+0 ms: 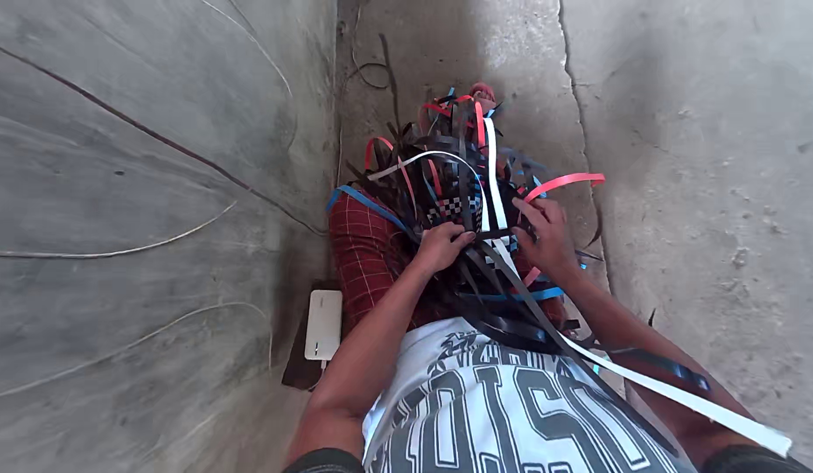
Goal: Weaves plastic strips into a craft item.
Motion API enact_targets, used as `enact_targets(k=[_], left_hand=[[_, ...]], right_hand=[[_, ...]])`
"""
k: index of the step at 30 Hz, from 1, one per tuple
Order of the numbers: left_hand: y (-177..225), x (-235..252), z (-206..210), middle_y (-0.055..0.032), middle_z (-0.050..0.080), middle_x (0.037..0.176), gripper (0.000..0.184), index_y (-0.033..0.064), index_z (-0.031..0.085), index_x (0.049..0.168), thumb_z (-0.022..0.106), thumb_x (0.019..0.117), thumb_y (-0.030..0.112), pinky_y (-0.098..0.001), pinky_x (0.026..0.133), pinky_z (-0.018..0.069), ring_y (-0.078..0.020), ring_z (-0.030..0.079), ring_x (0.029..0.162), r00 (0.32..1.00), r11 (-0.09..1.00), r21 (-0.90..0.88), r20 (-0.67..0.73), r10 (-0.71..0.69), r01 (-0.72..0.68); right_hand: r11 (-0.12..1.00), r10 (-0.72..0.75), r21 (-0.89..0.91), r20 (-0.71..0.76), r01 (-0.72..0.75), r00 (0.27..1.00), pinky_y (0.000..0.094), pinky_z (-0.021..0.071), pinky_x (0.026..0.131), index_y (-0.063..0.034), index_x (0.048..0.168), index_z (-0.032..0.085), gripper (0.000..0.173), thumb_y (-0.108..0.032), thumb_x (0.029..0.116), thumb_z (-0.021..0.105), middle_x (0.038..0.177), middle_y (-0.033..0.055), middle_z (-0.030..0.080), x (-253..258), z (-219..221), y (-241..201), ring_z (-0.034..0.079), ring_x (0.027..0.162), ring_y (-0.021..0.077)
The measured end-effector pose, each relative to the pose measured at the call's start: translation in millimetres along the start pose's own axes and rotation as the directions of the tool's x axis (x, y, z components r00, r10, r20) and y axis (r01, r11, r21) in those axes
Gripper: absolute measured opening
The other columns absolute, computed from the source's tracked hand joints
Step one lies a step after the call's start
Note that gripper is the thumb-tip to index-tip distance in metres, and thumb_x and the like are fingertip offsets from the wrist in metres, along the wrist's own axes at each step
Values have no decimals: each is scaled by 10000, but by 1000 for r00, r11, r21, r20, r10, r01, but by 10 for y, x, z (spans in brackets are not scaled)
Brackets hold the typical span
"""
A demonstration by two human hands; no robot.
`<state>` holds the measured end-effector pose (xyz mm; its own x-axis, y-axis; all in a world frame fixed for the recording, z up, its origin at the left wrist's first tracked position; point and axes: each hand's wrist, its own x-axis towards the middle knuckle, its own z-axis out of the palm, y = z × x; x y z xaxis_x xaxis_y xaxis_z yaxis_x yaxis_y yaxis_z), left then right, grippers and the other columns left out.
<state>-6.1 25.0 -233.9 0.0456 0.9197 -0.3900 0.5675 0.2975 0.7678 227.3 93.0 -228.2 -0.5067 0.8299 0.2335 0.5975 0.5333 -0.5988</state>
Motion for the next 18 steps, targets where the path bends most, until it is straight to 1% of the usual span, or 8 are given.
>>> enact_targets(k=[3,4,6,8,10,11,15,18], left_hand=[[27,-52,36,-128,654,956,297,7,732,892,626,1042,240,-568,1011,381,-275,616,983,992,995,-3,-74,98,-98],[45,-68,53,-143,675,972,279,-9,734,899,633,1036,212,-565,1023,399,-286,635,999,986,990,11,-93,141,-141],[94,-108,71,-183,708,1031,256,-42,743,949,629,1029,173,-557,1030,453,-324,666,1046,974,977,54,-85,210,-206],[128,-156,37,-208,700,1104,263,-55,734,1030,596,1044,169,-536,1027,479,-346,665,1093,976,972,104,-29,215,-211],[99,-171,-36,-203,688,1149,260,-38,727,1116,555,1059,149,-506,1029,504,-333,666,1115,979,971,120,27,203,-205],[80,-163,-72,-201,682,1181,264,-28,720,1160,534,1060,130,-494,1041,502,-326,660,1138,979,973,110,64,195,-202],[78,-71,28,-187,674,1235,308,-23,714,1202,491,1032,103,-427,1074,474,-262,624,1197,963,971,-105,145,228,-214],[98,-49,194,-197,716,1084,282,-73,728,1043,586,1035,170,-406,1009,513,-257,676,1082,933,921,-152,-4,361,-358]], right_hand=[[997,33,74,49,-36,998,512,572,875,2,1383,604,440,-57,951,657,1233,258,630,238,-62,-396,656,1057,377],[988,82,120,144,-99,986,494,582,840,12,1392,594,429,-64,972,644,1206,244,645,321,-32,-507,673,997,350],[928,231,188,389,-322,892,527,539,928,13,1426,557,432,-123,1020,619,1237,235,661,461,37,-658,666,1064,357],[859,297,269,430,-435,853,482,547,894,29,1263,657,316,-174,1022,633,1166,203,687,431,116,-692,674,991,298],[879,223,335,339,-339,914,396,546,794,47,1011,683,234,-185,990,654,999,166,660,212,153,-685,639,864,222],[910,154,333,286,-249,946,392,550,833,50,960,694,235,-181,974,654,1006,177,671,56,162,-661,653,908,228],[980,-119,177,122,97,985,475,576,957,22,1014,758,230,-155,945,628,1213,230,705,-544,214,-424,697,1124,358],[970,-174,179,26,167,984,468,592,890,15,933,767,261,-197,888,621,1127,215,734,-554,133,-433,720,1046,341]])
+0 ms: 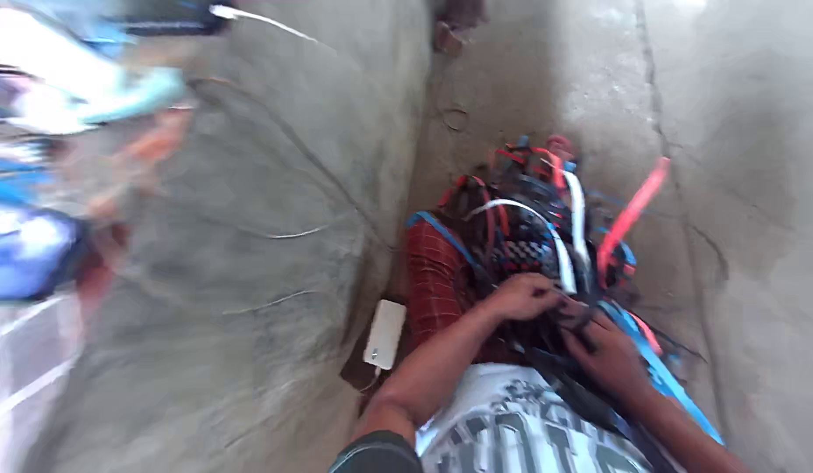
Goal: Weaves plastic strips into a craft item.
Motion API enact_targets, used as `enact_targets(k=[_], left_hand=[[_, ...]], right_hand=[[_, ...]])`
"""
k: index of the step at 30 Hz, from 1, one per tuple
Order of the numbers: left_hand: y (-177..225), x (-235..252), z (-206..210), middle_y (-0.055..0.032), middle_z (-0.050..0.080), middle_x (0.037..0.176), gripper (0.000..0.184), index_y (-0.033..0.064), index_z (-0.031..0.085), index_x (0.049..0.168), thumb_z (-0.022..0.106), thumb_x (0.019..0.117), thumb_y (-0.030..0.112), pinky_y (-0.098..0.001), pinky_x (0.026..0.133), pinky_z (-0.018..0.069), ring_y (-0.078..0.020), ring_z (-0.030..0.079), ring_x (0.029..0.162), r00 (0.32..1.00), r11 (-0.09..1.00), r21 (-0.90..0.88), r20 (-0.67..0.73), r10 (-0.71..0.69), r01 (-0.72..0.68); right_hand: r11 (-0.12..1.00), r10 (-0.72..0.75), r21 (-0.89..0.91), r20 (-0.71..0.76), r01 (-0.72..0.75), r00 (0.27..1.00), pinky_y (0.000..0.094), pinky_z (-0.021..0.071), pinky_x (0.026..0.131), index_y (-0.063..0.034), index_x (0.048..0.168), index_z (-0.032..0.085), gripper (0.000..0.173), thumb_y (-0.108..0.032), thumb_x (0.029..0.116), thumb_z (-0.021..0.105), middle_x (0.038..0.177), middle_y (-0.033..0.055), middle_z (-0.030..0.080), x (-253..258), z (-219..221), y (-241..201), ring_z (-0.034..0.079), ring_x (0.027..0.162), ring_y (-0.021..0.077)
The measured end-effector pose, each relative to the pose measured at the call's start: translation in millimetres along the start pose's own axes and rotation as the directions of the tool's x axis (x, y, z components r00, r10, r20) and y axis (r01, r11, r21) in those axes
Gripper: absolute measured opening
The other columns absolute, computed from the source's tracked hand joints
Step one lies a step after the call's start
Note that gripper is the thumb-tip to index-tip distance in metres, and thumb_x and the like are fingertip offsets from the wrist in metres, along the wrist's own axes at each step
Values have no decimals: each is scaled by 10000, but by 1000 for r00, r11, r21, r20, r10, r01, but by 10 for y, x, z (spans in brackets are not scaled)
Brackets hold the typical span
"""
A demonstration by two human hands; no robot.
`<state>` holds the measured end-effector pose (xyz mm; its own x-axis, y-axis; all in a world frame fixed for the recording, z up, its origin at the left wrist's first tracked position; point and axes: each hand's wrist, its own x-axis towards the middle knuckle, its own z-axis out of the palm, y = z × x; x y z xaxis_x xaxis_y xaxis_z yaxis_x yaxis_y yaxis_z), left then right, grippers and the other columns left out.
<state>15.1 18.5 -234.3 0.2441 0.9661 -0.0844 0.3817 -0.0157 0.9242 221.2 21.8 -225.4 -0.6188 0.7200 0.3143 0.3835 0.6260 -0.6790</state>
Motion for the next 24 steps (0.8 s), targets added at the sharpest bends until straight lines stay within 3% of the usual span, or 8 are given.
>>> enact_targets(k=[2,4,8,12,16,19,22,24], left_hand=[[-33,11,12,-217,728,1067,258,-102,729,1043,597,1026,119,-433,1002,524,-284,694,1065,996,997,13,-50,76,-75],[-34,-14,-25,-234,727,1053,247,-119,724,1043,585,1024,85,-474,991,525,-315,700,1052,994,995,43,-55,90,-88],[76,-54,-71,-213,726,1037,295,-87,716,1042,553,1056,159,-515,954,520,-324,695,1025,1000,995,98,10,-1,0],[63,-50,-47,-184,742,1108,291,-26,739,1135,563,1060,192,-559,991,506,-323,697,1096,997,991,123,61,41,-48],[44,-78,20,-232,703,1078,210,-55,739,1068,589,1023,85,-545,920,534,-378,687,1041,973,929,291,54,224,-230],[159,-67,35,-272,641,1143,211,-84,694,1073,559,1038,73,-529,979,513,-417,639,1105,986,909,382,67,154,-168],[114,-52,39,-288,633,1178,238,-104,683,1099,536,1045,76,-523,994,516,-416,639,1123,997,953,293,22,68,-72],[59,-60,38,-290,640,1167,243,-106,696,1074,539,1036,75,-523,993,518,-410,643,1111,999,970,238,5,53,-52]], right_hand=[[972,118,195,83,-132,990,346,565,927,62,1010,740,288,-175,893,625,1147,198,715,135,-219,-163,683,1061,205],[872,249,382,190,-305,950,258,556,835,142,1122,644,285,-62,937,573,1154,198,665,213,-433,-294,641,954,82],[543,540,510,397,-667,743,272,585,794,14,1227,574,260,-101,997,536,1104,-20,664,71,-411,-125,658,931,32],[262,639,490,557,-832,530,250,574,665,-102,1042,612,219,-57,1012,401,807,-87,689,264,-371,-51,656,710,36],[339,504,673,460,-658,731,240,588,684,-89,1090,672,308,-65,1044,368,817,-72,718,697,-638,-94,676,719,56],[447,320,801,273,-399,907,229,583,675,-111,1211,648,343,-66,1041,353,765,-112,691,1028,-971,-331,660,677,44],[570,249,759,207,-316,946,199,515,550,-147,1331,577,364,-75,1011,420,637,-168,587,1091,-1037,-334,549,530,-7],[753,382,470,257,-460,888,258,485,516,-43,1332,587,365,-99,973,551,695,-40,582,920,-798,-140,512,537,51]])
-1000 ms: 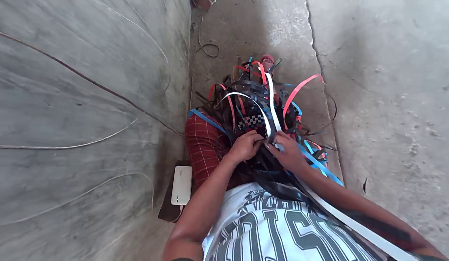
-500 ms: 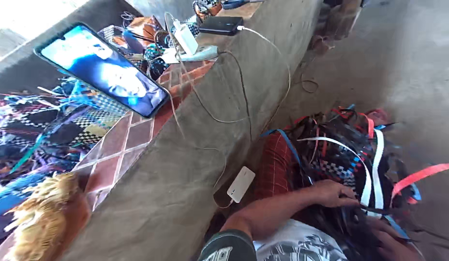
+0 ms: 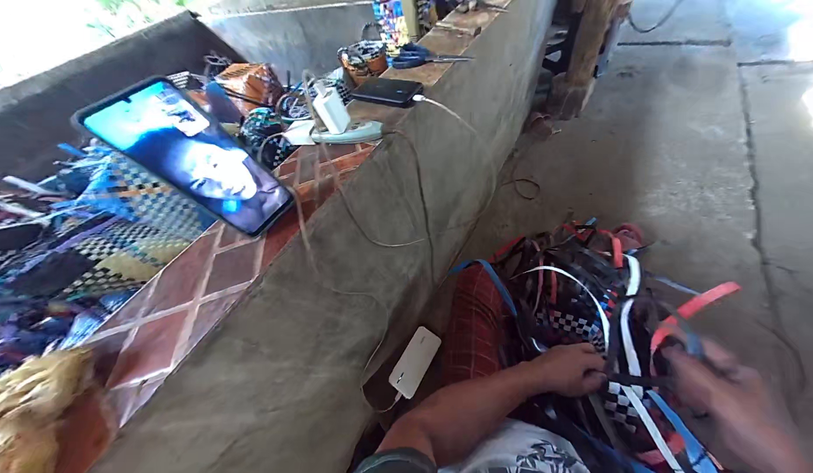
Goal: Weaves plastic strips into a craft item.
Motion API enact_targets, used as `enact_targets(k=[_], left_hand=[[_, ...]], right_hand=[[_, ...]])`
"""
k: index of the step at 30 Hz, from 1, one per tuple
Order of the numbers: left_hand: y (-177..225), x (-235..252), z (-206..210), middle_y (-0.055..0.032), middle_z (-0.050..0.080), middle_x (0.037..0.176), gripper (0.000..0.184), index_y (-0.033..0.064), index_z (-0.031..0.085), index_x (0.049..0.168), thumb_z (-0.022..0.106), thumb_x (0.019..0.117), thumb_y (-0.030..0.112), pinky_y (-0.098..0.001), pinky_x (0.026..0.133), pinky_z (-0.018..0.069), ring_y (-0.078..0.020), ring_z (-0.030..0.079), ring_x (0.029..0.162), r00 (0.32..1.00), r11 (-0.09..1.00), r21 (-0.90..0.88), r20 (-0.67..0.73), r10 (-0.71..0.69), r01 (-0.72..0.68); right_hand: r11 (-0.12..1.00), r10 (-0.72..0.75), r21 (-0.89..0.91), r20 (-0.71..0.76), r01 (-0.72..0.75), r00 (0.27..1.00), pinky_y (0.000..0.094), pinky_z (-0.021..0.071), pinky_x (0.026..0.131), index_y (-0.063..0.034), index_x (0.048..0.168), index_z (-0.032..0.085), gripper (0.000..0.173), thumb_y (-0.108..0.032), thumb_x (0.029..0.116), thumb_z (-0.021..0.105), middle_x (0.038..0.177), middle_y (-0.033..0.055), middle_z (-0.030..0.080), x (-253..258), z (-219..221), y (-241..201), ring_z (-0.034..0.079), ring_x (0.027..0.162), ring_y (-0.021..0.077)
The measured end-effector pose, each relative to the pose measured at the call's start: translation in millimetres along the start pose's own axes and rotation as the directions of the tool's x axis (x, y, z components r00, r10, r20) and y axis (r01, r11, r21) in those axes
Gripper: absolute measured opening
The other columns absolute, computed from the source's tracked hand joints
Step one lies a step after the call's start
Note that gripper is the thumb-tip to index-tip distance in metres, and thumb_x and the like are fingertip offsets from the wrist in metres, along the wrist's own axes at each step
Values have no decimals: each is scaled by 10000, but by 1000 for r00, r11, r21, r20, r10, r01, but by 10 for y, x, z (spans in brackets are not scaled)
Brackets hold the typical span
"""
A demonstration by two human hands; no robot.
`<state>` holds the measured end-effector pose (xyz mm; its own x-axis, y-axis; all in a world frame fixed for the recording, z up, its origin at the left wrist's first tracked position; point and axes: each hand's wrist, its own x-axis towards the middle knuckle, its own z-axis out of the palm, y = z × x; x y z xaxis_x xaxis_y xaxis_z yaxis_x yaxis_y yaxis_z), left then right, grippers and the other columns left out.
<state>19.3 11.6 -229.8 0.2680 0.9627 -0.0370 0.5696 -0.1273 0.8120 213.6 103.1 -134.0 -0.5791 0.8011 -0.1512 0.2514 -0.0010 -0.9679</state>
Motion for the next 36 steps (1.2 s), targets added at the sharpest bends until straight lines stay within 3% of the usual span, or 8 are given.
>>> enact_targets(k=[3,8,17,20,24,28,31,36], left_hand=[[65,30,-21,-292,641,1174,245,-103,709,1071,545,1031,75,-518,1006,513,-409,641,1121,999,1000,0,43,31,-32],[25,8,-32,-296,647,1106,258,-125,691,1021,530,1036,76,-513,1022,496,-419,633,1110,999,999,-34,53,13,-11],[170,146,0,-244,700,1162,449,0,675,1265,513,1085,377,-624,997,480,-387,667,1115,926,928,-135,206,-317,348],[137,165,20,-230,700,1009,463,-31,705,1122,498,1087,381,-592,920,501,-366,673,987,914,914,-110,164,-371,391],[146,163,57,-246,697,996,466,-51,696,1081,480,1094,362,-608,923,496,-389,673,993,928,937,-41,156,-338,348],[247,129,55,-272,701,1018,431,-78,690,1106,505,1093,311,-627,953,485,-424,677,1030,957,985,35,235,-172,169],[196,82,63,-256,703,942,416,-78,696,1037,507,1085,290,-620,899,505,-414,689,960,977,993,57,186,-108,99],[56,72,49,-246,699,945,438,-57,693,1080,459,1096,313,-606,893,503,-401,683,948,959,966,21,116,-257,256]], right_hand=[[927,272,-290,84,-237,959,394,488,615,27,1294,642,333,-143,1012,595,856,129,651,31,132,589,535,640,160],[993,113,-11,-122,-116,986,207,464,544,-35,913,620,121,-122,988,581,670,-53,546,-236,337,636,497,546,11],[980,170,136,-176,-147,970,215,472,578,-37,847,611,234,-139,1028,503,645,-86,526,-560,352,646,501,562,0],[992,45,123,-268,-13,962,186,508,613,-33,935,597,132,-124,1004,531,679,-117,557,-564,287,479,540,593,-36],[963,253,-63,-107,-260,961,401,552,807,126,1203,568,359,-129,960,643,973,155,649,-663,259,641,635,848,176],[925,370,108,-44,-364,928,313,557,697,27,1051,631,134,-63,977,565,820,16,666,-567,219,571,632,714,88],[952,145,289,-119,-105,982,250,563,713,-28,988,665,163,-13,976,503,747,-63,672,-390,140,244,635,687,44],[999,-8,33,-159,14,987,233,529,601,-3,1259,622,382,-61,882,656,805,-32,647,-223,43,135,572,617,28]])
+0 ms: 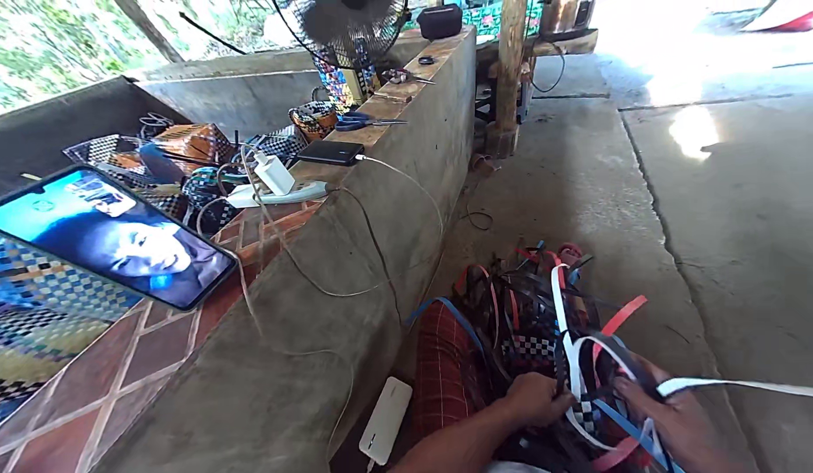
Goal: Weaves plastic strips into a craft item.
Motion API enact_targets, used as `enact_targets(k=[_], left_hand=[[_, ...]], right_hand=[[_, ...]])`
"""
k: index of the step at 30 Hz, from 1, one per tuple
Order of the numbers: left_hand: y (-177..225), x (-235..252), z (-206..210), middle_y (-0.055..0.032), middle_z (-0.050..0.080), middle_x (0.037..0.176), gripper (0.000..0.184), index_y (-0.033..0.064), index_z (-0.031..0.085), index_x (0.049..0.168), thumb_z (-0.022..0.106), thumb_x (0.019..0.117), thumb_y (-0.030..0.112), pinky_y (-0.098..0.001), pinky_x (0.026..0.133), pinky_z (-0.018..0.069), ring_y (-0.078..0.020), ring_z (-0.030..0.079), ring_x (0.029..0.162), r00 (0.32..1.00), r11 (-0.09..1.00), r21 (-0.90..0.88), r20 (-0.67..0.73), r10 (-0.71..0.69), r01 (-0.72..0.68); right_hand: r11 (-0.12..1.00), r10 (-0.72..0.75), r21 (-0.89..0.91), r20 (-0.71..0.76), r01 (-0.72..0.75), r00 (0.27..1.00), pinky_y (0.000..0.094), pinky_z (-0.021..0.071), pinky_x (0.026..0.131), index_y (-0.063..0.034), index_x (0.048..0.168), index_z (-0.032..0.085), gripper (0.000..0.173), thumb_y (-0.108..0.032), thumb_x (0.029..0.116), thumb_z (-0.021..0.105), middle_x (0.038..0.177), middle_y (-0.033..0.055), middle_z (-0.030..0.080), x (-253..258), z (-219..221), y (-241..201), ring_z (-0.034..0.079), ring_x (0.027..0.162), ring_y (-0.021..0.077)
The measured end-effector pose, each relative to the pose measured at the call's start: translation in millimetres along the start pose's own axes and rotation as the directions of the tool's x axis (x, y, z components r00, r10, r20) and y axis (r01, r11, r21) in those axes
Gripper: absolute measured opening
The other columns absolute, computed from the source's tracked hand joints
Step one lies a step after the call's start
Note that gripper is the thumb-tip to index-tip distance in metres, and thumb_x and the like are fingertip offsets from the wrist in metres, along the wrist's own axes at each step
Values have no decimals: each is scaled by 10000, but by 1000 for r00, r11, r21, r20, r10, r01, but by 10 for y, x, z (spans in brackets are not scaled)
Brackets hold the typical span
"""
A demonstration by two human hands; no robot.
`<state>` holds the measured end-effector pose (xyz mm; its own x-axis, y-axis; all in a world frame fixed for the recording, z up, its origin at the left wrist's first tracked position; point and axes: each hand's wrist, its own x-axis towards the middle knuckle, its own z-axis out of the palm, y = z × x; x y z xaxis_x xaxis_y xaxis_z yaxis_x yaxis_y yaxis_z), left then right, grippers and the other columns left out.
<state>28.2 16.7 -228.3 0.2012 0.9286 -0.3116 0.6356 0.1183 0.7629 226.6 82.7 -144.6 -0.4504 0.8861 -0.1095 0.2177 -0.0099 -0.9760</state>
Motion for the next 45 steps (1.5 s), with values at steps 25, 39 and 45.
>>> enact_targets(k=[25,39,45], left_hand=[[357,232,-22,-291,683,1055,549,-101,685,1053,559,1057,433,-623,957,486,-434,658,1058,971,985,17,166,-170,169],[204,138,8,-287,691,1005,498,-112,683,1023,589,1048,376,-650,909,493,-435,672,1014,993,993,-55,70,-99,103],[215,35,-51,-276,709,1045,433,-78,684,1167,652,1024,329,-594,948,502,-404,687,1016,996,983,-185,-76,-36,21]], right_hand=[[913,383,-169,48,-370,923,334,531,772,63,1072,667,234,-137,1041,549,869,77,669,-272,-141,751,620,775,100],[857,238,-509,245,-84,940,562,537,918,64,1308,627,382,-126,978,618,1159,280,683,206,-195,503,692,994,352],[998,8,-55,57,-5,998,265,573,821,127,1144,578,295,-111,977,628,937,46,678,239,-88,813,650,819,29]])
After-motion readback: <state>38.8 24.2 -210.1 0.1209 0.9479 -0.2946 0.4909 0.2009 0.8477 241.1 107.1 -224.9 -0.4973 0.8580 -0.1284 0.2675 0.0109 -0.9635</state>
